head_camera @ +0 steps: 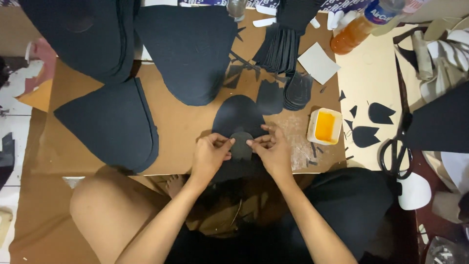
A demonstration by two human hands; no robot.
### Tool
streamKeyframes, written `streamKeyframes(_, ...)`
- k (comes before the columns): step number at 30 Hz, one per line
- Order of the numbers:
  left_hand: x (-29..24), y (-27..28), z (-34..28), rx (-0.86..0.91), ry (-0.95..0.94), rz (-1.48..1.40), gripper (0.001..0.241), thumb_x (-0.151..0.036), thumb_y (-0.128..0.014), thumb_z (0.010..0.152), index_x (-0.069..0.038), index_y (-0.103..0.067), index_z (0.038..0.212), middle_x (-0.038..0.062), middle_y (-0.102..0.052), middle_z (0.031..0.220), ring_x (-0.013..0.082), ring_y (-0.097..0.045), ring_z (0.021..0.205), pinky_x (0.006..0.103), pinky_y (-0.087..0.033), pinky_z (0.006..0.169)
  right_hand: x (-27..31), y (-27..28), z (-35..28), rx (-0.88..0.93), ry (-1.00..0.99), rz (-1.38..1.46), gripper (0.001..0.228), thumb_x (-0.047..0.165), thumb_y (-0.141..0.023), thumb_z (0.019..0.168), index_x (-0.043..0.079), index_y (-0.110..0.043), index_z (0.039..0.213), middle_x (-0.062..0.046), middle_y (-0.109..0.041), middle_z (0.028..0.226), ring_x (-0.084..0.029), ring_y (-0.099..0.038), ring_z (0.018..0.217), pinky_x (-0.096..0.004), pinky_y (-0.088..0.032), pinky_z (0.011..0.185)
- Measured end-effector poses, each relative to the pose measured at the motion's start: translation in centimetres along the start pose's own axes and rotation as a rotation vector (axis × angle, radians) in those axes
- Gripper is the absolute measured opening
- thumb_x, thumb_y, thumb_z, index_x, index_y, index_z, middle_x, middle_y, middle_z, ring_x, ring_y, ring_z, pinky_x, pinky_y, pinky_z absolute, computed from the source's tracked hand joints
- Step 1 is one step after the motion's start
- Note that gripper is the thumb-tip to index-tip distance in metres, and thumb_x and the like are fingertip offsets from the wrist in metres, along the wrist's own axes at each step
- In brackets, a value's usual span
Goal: The person assembles black shoe parts by hand, repeatedly picking up small cutouts and pressing them onto larger sole pieces. They handle the parts one at a time, smoothing them down, and occasionally move items on the table to access new pieces.
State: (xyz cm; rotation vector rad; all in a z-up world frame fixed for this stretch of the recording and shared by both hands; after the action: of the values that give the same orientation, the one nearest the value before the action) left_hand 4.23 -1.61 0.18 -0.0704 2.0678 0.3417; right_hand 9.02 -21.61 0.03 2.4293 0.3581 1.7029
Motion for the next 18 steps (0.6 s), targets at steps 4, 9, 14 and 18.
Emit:
streamKeyframes(4, -1.1, 0.3, 0.2, -0.010, 0.031, 0.051, 0.023, -0.016, -0.076, 0.089, 0.006, -0.076, 0.097, 0.017, -0.076, 0.071, 0.0205, -0.073, 0.054, 0.0292, -0.061, 0.051, 1.5, -0.3, 0.6, -0.007, -0.014, -0.060, 0.057, 0.011, -0.084, 0.081, -0.002, -0.057, 0.130, -0.020, -0.074, 0.090, -0.023, -0.074, 0.079, -0.035, -0.063, 0.069)
streamKeyframes(9, -1.6, 0.5, 0.5, -0.030, 0.089, 0.130, 0.023, -0.019, -0.077, 0.088, 0.004, -0.077, 0.094, 0.015, -0.073, 0.064, 0.0177, -0.068, 0.047, 0.0265, -0.055, 0.046, 3.6, 0.1, 0.5, -0.061, -0.031, -0.208, 0.056, 0.015, -0.080, 0.084, -0.005, -0.056, 0.131, -0.020, -0.076, 0.095, -0.026, -0.074, 0.086, -0.037, -0.064, 0.069)
streamKeyframes(14, -1.2, 0.3, 1.0, -0.022, 0.111, 0.174, 0.026, -0.022, -0.079, 0.086, 0.003, -0.078, 0.094, 0.013, -0.073, 0.060, 0.0177, -0.068, 0.046, 0.0260, -0.053, 0.045, 2.6, 0.1, 0.8, -0.074, -0.086, -0.261, 0.056, 0.019, -0.080, 0.083, 0.000, -0.057, 0.131, -0.014, -0.078, 0.094, -0.021, -0.074, 0.083, -0.032, -0.063, 0.066)
streamKeyframes(18, -0.8, 0.2, 1.4, -0.021, 0.131, 0.227, 0.026, -0.025, -0.080, 0.085, 0.000, -0.079, 0.093, 0.012, -0.074, 0.061, 0.0181, -0.069, 0.047, 0.0269, -0.051, 0.047, 2.4, 0.0, 0.8, -0.080, -0.078, -0.258, 0.055, 0.018, -0.080, 0.083, -0.001, -0.057, 0.130, -0.014, -0.078, 0.092, -0.021, -0.073, 0.081, -0.033, -0.061, 0.065)
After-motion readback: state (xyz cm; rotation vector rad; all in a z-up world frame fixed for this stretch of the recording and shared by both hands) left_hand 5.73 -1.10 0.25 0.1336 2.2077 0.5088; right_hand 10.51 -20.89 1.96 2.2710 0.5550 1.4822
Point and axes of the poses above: each hand's wrist, its own z-axis towards the middle knuckle, its own y-axis out of the back of the hand, x = y × z, the point moved 9 cm from there along z, towards the middle knuckle
